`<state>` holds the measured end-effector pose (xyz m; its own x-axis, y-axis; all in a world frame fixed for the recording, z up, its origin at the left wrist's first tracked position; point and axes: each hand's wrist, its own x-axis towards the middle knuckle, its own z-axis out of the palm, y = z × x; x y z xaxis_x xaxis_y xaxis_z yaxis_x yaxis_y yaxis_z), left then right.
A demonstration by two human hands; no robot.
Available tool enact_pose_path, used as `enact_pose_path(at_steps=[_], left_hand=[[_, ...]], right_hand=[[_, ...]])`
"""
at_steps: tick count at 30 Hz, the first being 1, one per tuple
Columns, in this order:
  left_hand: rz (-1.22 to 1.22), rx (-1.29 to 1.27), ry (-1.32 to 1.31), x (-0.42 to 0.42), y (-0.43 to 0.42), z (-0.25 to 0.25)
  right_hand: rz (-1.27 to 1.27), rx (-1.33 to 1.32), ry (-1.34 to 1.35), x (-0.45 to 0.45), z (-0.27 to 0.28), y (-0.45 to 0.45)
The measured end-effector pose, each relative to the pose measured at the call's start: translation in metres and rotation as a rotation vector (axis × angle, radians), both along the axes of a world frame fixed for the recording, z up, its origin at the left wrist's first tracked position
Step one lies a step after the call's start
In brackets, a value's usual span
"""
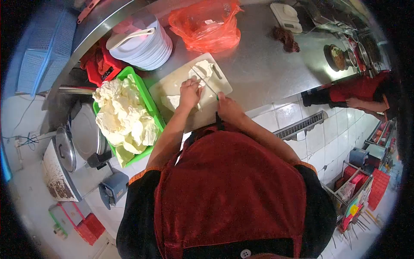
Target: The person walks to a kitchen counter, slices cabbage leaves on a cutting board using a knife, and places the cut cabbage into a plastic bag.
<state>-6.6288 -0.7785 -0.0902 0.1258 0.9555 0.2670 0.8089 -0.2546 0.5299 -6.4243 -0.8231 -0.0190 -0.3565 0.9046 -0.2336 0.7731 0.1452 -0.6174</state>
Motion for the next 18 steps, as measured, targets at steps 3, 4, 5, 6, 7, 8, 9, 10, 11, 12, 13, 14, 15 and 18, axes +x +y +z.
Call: enact_pose_path(at_steps=[3, 4, 5, 6, 7, 8, 9, 10, 11, 12, 13, 14, 15, 18], left_hand=[[0.012, -0.048, 0.011, 0.001, 0.001, 0.006], [0.01, -0.076, 0.019, 0.001, 0.002, 0.005], [0.015, -0.074, 0.015, 0.0, 0.003, 0.005], [-0.013, -0.051, 0.024, -0.002, 0.004, 0.004], [-0.043, -0.027, 0.033, -0.002, 0.004, 0.002], [-0.039, -0.026, 0.03, -0.002, 0.004, 0.001], [-0.022, -0.043, 0.034, -0.001, 0.002, 0.003], [-0.004, -0.061, 0.038, 0.0, 0.001, 0.003], [-0.002, -0.061, 0.035, 0.0, 0.001, 0.003], [0.0, -0.04, 0.009, -0.001, 0.001, 0.001], [0.002, -0.019, -0.018, -0.002, 0.001, -0.001], [0.002, -0.019, -0.021, -0.002, 0.001, -0.003], [0.01, -0.041, -0.033, -0.002, 0.003, -0.005], [0.034, -0.075, -0.054, -0.003, 0.002, -0.008]], right_hand=[[0.026, -0.044, -0.158, -0.012, 0.023, 0.007], [0.032, -0.043, -0.162, -0.015, 0.03, 0.008], [0.046, -0.041, -0.183, -0.016, 0.037, 0.01], [0.06, -0.039, -0.204, -0.018, 0.041, 0.011], [0.063, -0.038, -0.208, -0.02, 0.044, 0.015], [0.073, -0.084, -0.22, -0.023, 0.045, 0.023], [0.082, -0.131, -0.232, -0.025, 0.047, 0.028], [0.084, -0.13, -0.235, -0.027, 0.057, 0.031], [0.085, -0.132, -0.222, -0.028, 0.068, 0.035], [0.085, -0.134, -0.209, -0.028, 0.074, 0.037], [0.085, -0.134, -0.212, -0.029, 0.072, 0.04], [0.099, -0.126, -0.198, -0.029, 0.068, 0.044], [0.115, -0.117, -0.184, -0.03, 0.068, 0.047], [0.158, -0.059, -0.254, -0.034, 0.07, 0.051]])
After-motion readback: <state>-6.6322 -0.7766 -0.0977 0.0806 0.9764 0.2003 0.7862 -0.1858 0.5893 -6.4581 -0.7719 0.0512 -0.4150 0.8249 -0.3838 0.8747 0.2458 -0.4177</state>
